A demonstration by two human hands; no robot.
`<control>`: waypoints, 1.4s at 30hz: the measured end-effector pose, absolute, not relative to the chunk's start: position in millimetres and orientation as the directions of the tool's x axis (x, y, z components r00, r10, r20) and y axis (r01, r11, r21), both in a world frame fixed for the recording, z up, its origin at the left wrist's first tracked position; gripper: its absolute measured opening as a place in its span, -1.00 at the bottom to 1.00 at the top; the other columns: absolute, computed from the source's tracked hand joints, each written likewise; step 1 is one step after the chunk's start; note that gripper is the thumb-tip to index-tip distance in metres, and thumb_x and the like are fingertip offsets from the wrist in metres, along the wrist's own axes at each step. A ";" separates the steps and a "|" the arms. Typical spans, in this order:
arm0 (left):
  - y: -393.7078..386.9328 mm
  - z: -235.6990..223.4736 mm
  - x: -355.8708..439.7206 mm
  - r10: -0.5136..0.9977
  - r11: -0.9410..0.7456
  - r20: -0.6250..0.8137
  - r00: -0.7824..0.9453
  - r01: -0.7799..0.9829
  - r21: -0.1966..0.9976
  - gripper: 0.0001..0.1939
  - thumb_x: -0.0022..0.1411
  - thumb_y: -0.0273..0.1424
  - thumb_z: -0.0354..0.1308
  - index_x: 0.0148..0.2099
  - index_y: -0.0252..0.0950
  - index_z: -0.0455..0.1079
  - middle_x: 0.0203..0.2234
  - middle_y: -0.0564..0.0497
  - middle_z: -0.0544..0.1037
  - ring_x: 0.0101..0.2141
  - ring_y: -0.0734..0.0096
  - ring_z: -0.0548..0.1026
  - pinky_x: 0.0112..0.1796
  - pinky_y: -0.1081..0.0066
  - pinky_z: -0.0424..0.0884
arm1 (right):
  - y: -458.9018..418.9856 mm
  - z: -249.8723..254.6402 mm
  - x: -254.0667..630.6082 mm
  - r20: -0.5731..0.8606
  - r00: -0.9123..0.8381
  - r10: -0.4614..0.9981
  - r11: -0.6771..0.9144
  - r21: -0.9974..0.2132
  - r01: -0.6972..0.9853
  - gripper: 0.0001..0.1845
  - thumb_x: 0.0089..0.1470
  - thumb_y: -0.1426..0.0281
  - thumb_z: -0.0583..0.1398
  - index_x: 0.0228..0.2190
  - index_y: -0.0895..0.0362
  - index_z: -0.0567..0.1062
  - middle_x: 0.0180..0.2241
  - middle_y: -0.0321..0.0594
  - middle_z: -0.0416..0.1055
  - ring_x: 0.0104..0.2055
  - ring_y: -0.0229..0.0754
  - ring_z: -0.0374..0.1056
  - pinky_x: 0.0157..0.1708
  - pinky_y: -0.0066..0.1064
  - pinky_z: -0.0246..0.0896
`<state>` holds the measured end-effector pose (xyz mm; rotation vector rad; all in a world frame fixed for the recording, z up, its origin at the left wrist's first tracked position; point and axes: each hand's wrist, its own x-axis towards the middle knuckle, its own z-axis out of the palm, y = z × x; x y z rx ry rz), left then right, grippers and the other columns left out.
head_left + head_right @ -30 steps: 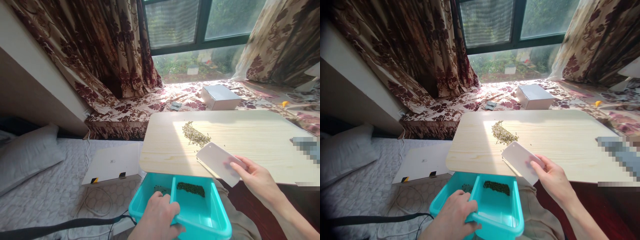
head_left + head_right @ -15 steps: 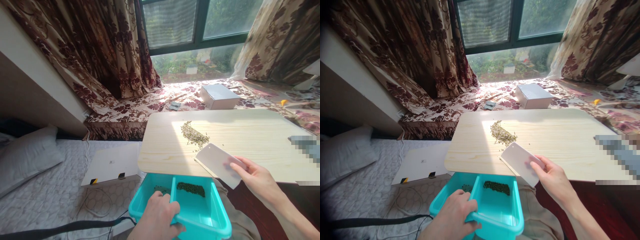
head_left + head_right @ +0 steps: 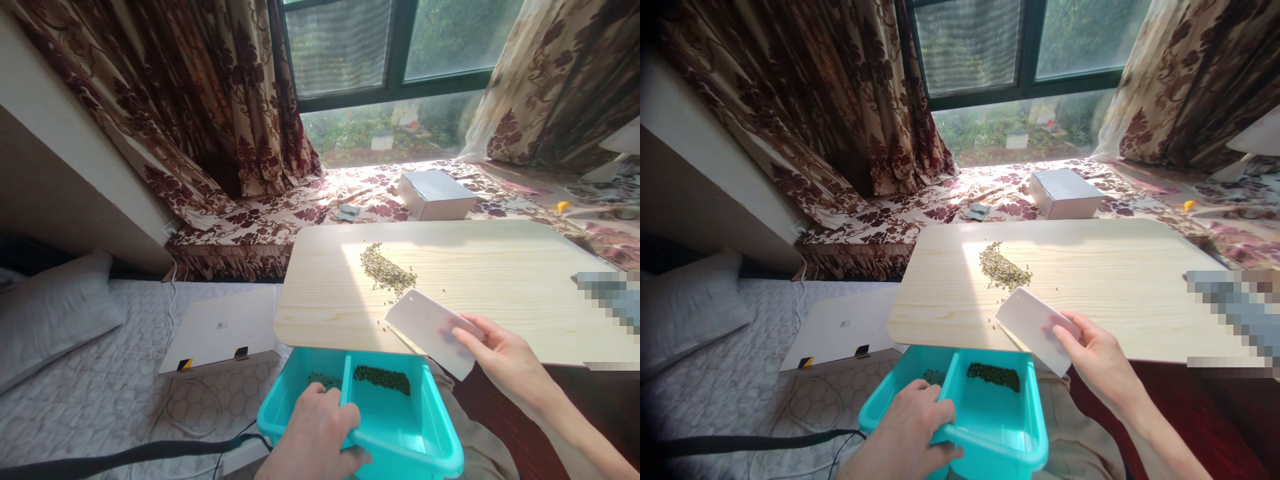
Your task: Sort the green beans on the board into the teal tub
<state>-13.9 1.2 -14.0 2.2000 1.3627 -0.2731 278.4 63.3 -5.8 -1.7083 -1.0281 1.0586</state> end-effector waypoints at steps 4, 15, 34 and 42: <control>4.0 -16.2 -14.6 0.761 -0.354 -0.444 0.474 0.876 0.327 -0.69 0.16 -0.09 0.34 -0.24 -0.22 0.50 -0.34 -0.02 0.47 -0.25 0.16 0.42 -0.16 0.26 0.31 | 66.7 -10.1 271.3 -0.212 0.274 0.938 -0.267 -0.947 0.179 -0.59 -0.32 0.15 0.37 -0.36 0.07 0.60 -0.46 -0.25 0.62 -0.47 -0.07 0.50 -0.54 -0.36 0.41; 2.5 -18.4 -22.3 0.779 -0.313 -0.458 0.429 0.898 0.308 -0.68 0.16 -0.08 0.34 -0.23 -0.21 0.50 -0.32 -0.03 0.48 -0.20 0.13 0.42 -0.15 0.24 0.31 | 74.5 -20.5 261.1 -0.205 0.231 0.951 -0.258 -0.939 0.227 -0.48 -0.27 0.08 0.35 -0.24 0.09 0.60 -0.36 -0.19 0.64 -0.39 -0.05 0.53 -0.45 -0.35 0.45; 3.6 -23.6 -21.4 0.781 -0.331 -0.441 0.442 0.892 0.309 -0.69 0.17 -0.09 0.33 -0.25 -0.23 0.49 -0.33 -0.02 0.48 -0.23 0.15 0.41 -0.19 0.26 0.31 | 71.2 0.0 295.9 -0.146 0.357 0.923 -0.257 -0.923 0.286 -0.67 -0.27 0.18 0.30 -0.37 0.04 0.61 -0.45 -0.28 0.62 -0.46 -0.08 0.52 -0.51 -0.39 0.43; 5.7 -27.6 8.6 0.662 -0.533 -0.438 0.608 0.793 0.296 -0.59 0.14 0.01 0.32 -0.20 -0.24 0.51 -0.35 -0.05 0.49 -0.30 0.18 0.45 -0.15 0.24 0.30 | 73.0 -14.0 299.7 -0.141 0.373 0.917 -0.266 -0.913 0.309 -0.62 -0.27 0.16 0.28 -0.35 0.06 0.60 -0.43 -0.25 0.62 -0.40 -0.05 0.52 -0.45 -0.34 0.44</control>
